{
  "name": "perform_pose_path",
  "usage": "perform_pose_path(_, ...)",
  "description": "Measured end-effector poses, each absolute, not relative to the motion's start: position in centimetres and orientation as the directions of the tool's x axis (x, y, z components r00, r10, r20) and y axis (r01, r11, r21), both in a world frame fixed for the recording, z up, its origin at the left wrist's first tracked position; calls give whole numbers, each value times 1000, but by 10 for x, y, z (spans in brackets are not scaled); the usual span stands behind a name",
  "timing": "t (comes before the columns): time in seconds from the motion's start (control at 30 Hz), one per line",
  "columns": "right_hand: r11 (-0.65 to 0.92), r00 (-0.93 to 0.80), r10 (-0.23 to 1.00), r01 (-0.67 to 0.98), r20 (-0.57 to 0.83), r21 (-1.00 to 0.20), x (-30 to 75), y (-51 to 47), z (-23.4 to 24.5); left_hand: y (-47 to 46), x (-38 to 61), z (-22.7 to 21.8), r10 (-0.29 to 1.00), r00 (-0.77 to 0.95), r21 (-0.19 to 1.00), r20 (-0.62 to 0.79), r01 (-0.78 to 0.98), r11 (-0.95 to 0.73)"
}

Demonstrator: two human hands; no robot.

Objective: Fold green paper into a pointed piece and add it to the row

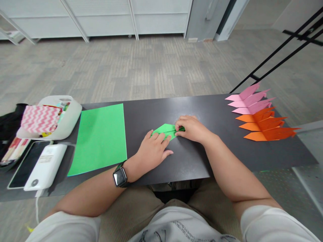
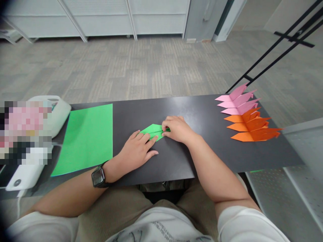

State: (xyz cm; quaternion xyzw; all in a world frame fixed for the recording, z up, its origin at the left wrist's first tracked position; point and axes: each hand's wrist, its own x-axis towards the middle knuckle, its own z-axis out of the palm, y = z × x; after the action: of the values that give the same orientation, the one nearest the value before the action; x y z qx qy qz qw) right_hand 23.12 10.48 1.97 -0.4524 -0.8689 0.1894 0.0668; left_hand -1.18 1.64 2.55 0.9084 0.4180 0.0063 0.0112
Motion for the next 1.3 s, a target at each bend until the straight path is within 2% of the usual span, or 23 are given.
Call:
perform_pose_path(0.17,558,-623,782,697,4,-451,238,109,14,16,-8,22,769,639,30,-17,769,-639)
perform_pose_path(0.27,577,-624,776,638,96,-510,239,113,9,15,-6,22,773,634,20,-7,773,-634)
perform_pose_path(0.4,635,-634,752,625,179,-454,235,114,1,12,-4,20,777,629,-3,18,777,-629)
perform_pose_path(0.7,697,-682,707,627,187,-348,236,112,0,15,-3,20,814,570,22,114,817,-576)
perform_pose_path(0.9,750,-722,653,573,230,-329,233,105,5,32,-17,14,824,532,83,195,828,-554)
perform_pose_path(1.07,790,-787,572,452,231,-415,226,100,8,51,-31,6,835,510,181,205,819,-545)
perform_pose_path(1.2,763,-747,616,488,249,-423,230,104,10,60,-34,1,834,520,262,183,792,-552)
perform_pose_path(1.3,763,-747,623,512,234,-395,234,108,6,63,-36,-1,816,543,280,199,766,-578)
